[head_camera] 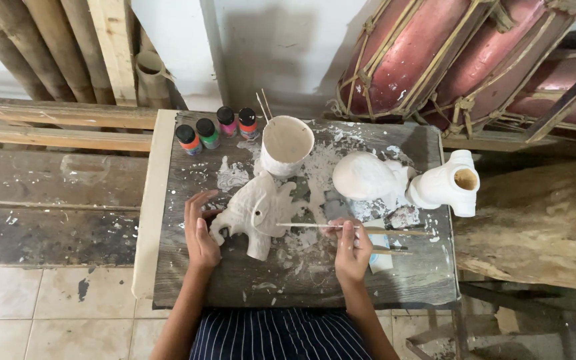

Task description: Applying white paint or plaster to small sculptures using a brush

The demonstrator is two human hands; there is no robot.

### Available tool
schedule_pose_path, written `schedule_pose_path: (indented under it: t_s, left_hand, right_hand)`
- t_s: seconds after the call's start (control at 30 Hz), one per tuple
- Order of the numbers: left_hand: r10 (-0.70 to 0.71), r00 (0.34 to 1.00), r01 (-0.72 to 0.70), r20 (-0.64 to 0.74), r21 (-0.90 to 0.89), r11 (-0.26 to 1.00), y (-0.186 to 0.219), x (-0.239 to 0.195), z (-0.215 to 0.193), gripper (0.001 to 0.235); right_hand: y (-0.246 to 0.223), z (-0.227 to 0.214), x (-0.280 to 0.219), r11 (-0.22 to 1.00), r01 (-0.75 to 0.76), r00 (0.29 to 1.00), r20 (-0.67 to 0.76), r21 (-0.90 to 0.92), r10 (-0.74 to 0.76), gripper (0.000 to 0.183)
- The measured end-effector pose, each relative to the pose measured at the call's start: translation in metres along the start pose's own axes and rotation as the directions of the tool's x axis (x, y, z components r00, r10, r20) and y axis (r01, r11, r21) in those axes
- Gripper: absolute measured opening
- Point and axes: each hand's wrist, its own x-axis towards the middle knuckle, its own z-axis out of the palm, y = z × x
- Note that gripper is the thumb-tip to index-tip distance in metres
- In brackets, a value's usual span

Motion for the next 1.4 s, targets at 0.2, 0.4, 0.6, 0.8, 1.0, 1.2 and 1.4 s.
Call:
schedule_pose_path:
  t_s: [0.2,0.4,0.6,0.8,1.0,1.2,1.4]
  left_hand:
    - [0.005,1.0,-0.005,-0.007,0.002,1.0,-0.003,-0.001,0.0,0.072]
    - [0.0,1.0,0.0,0.011,-0.004,1.0,-0.007,-0.002,-0.001,0.073]
    - [0.011,1.0,-0.012,-0.003,-0.027,1.0,0.001,-0.001,0.002,0.075]
    - [-0.001,0.999,-0.001,-0.038,-0.055,0.998,0.007,-0.006,0.006,0.079]
    - [0.0,0.991,-0.012,-0.134,-0.085,0.996,0.01,-0.017,0.018,0.077]
    - [0.052,0.98,-0.067,-0.191,-0.071,0.995,0.009,-0.02,0.023,0.072]
    - [-0.012,0.975,-0.005,-0.223,-0.073,0.997,0.013,-0.021,0.026,0.074]
  right_hand:
    - [-0.01,0.016,0.011,0.999,-0.022,0.996,-0.085,0.036,0.025,0.029]
    - [-0.004,0.003,0.005,0.999,-0.046,0.999,-0.028,0.007,0.046,0.033]
    - [-0.012,0.007,0.012,0.995,-0.1,0.993,-0.065,-0.023,0.099,0.033]
    - [-0.004,0.004,0.013,0.998,-0.057,0.998,-0.04,-0.012,0.056,0.033]
    - [-0.003,0.006,0.011,0.996,-0.069,0.997,-0.029,-0.062,0.067,0.032]
    - [-0.014,0.018,0.019,1.0,-0.02,1.0,-0.024,-0.007,0.02,0.034]
    - [-0.003,0.012,0.017,0.998,-0.021,0.999,0.028,-0.052,0.023,0.036]
